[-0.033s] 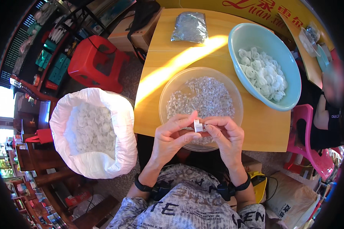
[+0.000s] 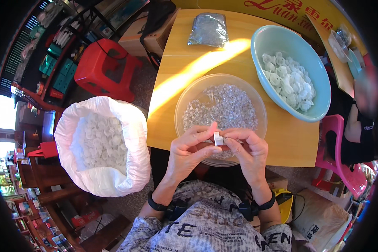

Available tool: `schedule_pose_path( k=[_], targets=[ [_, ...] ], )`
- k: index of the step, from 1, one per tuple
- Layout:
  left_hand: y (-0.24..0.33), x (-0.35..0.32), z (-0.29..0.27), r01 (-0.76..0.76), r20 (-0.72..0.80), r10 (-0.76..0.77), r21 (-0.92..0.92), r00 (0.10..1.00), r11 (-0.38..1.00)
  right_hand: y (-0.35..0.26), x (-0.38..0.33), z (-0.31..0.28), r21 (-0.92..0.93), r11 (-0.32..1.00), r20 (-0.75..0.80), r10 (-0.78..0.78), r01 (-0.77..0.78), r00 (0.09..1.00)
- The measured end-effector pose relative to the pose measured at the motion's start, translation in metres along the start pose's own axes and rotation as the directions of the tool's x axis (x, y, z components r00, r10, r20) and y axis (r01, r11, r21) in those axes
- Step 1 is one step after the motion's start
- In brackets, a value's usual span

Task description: Manually assembling small white plastic components by inserting one part into another.

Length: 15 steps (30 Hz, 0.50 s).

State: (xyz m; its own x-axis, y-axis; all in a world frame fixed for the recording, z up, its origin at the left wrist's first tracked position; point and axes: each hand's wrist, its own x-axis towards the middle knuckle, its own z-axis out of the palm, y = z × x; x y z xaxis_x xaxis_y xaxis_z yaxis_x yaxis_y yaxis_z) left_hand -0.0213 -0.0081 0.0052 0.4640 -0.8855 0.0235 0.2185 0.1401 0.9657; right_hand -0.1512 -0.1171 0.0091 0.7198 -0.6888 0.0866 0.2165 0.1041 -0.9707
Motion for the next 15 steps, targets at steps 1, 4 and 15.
schedule_pose_path(
  k=[1,4,15],
  targets=[
    [-0.001,0.000,0.001,0.001,-0.002,-0.001,-0.001,1.000,1.000,0.000,0.000,-0.001,0.000,1.000,0.001,0.002,-0.002,1.000],
    [-0.003,0.001,0.002,-0.028,-0.005,0.028,0.021,1.000,0.999,0.002,0.000,-0.003,0.045,0.998,0.006,0.039,-0.039,0.999],
    [0.044,-0.017,-0.003,-0.021,-0.149,0.044,0.152,0.988,0.988,-0.025,0.018,-0.024,-0.167,0.983,-0.150,-0.107,0.081,0.983]
  ],
)
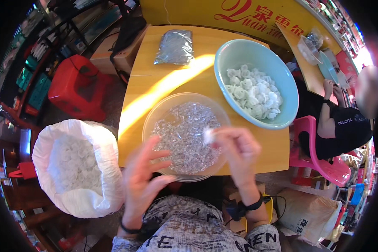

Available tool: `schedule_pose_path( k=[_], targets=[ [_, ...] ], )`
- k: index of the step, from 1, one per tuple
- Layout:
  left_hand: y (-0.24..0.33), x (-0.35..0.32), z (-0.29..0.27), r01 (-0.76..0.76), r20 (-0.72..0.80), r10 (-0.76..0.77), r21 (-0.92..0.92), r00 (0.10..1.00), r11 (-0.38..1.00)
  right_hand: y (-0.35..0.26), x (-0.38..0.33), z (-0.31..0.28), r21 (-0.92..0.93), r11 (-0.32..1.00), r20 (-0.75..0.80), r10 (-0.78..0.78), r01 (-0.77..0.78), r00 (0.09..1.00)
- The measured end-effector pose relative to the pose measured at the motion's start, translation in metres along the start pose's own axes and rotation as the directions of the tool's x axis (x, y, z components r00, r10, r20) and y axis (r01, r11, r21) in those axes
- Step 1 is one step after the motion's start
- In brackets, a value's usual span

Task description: Manually assembling small white plastic components by inserting one part into another.

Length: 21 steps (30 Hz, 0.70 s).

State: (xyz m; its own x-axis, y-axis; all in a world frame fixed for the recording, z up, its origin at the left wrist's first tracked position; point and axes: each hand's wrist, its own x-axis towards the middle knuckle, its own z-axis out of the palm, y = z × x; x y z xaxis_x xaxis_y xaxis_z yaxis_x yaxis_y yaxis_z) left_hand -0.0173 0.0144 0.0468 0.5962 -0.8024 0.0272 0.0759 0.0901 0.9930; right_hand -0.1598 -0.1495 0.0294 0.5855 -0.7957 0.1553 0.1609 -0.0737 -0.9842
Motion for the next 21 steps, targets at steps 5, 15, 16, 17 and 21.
schedule_pose_path(
  k=[5,15,16,17,21],
  targets=[
    [0.021,-0.027,-0.113,-0.073,-0.424,0.342,0.535,0.838,0.842,-0.028,0.047,-0.076,-0.748,0.652,-0.280,-0.476,0.121,0.833],
    [-0.042,-0.034,-0.180,0.419,-0.359,-0.215,0.786,0.908,0.455,-0.009,0.082,-0.110,-0.931,0.361,-0.156,-0.537,0.059,0.829],
    [-0.042,-0.030,-0.176,0.337,-0.295,-0.162,0.829,0.942,0.447,-0.016,0.069,-0.089,-0.910,0.407,-0.174,-0.550,0.080,0.817],
    [-0.041,-0.028,-0.174,0.346,-0.304,-0.166,0.826,0.938,0.445,-0.018,0.054,-0.065,-0.873,0.473,-0.127,-0.458,0.120,0.880],
    [-0.042,-0.016,-0.170,0.294,-0.292,-0.075,0.842,0.953,0.452,-0.002,0.007,0.000,-0.674,0.698,0.285,-0.057,0.242,0.957]
  ],
)
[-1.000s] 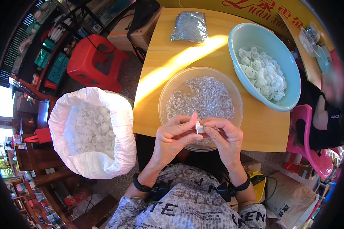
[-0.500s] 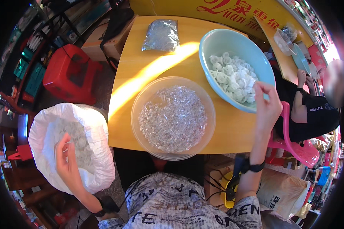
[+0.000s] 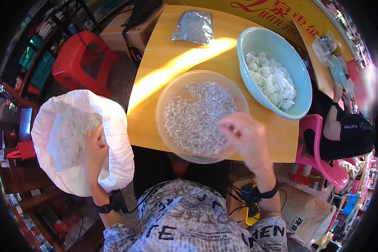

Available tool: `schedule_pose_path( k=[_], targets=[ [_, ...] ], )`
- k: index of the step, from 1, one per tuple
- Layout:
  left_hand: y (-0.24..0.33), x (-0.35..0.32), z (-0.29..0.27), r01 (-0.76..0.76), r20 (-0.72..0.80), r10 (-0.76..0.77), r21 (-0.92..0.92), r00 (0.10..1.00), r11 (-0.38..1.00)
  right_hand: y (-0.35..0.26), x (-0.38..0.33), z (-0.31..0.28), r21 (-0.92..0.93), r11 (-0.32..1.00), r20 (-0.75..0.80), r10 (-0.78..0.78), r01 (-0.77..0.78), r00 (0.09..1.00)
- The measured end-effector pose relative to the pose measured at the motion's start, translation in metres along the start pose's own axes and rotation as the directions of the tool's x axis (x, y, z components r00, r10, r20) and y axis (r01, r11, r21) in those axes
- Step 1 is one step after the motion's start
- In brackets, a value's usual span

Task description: Manually assembling small white plastic components by inserting one part into another.

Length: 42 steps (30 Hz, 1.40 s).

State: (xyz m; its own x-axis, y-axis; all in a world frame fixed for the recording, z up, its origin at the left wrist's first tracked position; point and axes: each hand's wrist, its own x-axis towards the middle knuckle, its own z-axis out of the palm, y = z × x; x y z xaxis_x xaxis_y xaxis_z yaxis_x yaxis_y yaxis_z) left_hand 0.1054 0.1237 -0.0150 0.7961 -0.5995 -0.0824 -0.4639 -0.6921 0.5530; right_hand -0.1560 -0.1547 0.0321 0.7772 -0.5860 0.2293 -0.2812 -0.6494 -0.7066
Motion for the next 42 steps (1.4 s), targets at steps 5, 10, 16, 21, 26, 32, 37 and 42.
schedule_pose_path(
  k=[5,10,16,21,26,32,37,42],
  targets=[
    [-0.013,0.007,0.005,-0.066,-0.145,0.060,-0.039,0.988,0.997,-0.003,-0.013,0.033,-0.095,0.988,0.243,-0.097,0.123,0.965],
    [-0.008,0.003,0.000,0.212,-0.068,-0.257,-0.389,0.964,0.897,-0.003,-0.010,0.041,-0.196,0.973,0.186,-0.087,0.124,0.979],
    [-0.010,-0.010,-0.013,0.093,-0.261,-0.204,-0.383,0.943,0.919,0.000,-0.009,0.041,-0.192,0.971,0.168,-0.111,0.143,0.980],
    [0.030,-0.024,-0.031,-0.057,-0.441,-0.157,-0.434,0.883,0.899,0.003,-0.007,0.035,-0.046,0.991,0.082,-0.120,0.124,0.989],
    [0.106,-0.048,-0.010,-0.296,-0.329,0.075,-0.701,0.941,0.649,-0.001,-0.005,0.029,0.545,0.774,0.214,0.242,-0.321,0.946],
    [0.157,-0.031,0.062,-0.044,0.152,0.309,-0.836,0.939,0.546,-0.014,-0.002,0.022,0.717,0.546,0.331,0.282,-0.434,0.900],
    [0.162,-0.018,0.073,0.181,0.384,0.331,-0.843,0.862,0.506,-0.006,0.000,0.009,0.750,0.419,0.482,0.183,-0.512,0.857],
    [0.160,-0.015,0.077,0.244,0.455,0.379,-0.838,0.806,0.488,-0.004,0.004,0.004,0.733,0.264,0.612,0.146,-0.627,0.777]
  ],
)
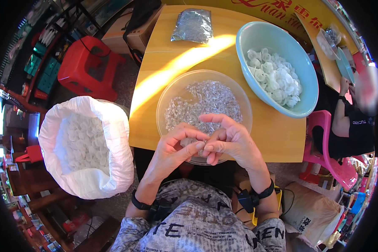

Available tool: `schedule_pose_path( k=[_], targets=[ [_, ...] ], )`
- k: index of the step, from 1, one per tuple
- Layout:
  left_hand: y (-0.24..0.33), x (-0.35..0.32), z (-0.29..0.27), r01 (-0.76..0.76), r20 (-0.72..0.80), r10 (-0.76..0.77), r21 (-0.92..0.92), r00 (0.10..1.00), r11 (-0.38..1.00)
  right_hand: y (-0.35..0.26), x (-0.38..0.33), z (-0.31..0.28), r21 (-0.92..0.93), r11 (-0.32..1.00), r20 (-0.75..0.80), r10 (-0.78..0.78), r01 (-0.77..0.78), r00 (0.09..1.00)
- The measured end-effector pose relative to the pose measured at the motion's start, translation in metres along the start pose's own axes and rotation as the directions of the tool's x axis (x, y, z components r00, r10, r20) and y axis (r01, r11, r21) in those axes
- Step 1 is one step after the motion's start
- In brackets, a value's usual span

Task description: Manually assembling small white plastic components by inserting one part into another.

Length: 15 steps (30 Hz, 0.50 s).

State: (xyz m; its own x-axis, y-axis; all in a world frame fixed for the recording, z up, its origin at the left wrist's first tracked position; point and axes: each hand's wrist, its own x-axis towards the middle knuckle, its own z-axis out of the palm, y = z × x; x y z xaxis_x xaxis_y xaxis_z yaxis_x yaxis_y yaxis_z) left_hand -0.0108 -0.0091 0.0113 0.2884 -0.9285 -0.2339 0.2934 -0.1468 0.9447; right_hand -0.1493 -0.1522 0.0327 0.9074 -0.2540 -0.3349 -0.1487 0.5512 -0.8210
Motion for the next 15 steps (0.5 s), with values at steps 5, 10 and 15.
schedule_pose_path(
  k=[5,10,15],
  targets=[
    [-0.004,0.002,0.001,-0.061,-0.042,0.057,-0.091,0.998,0.994,0.002,0.003,0.000,-0.047,0.999,-0.004,0.002,-0.002,1.000],
    [-0.006,0.009,0.010,-0.065,-0.211,0.007,-0.266,0.977,0.962,0.024,0.003,0.002,-0.059,0.973,-0.138,-0.230,0.224,0.963],
    [-0.010,0.009,0.013,-0.057,-0.211,-0.018,-0.342,0.977,0.938,0.033,0.002,0.010,-0.126,0.934,-0.258,-0.356,0.334,0.898]
  ],
)
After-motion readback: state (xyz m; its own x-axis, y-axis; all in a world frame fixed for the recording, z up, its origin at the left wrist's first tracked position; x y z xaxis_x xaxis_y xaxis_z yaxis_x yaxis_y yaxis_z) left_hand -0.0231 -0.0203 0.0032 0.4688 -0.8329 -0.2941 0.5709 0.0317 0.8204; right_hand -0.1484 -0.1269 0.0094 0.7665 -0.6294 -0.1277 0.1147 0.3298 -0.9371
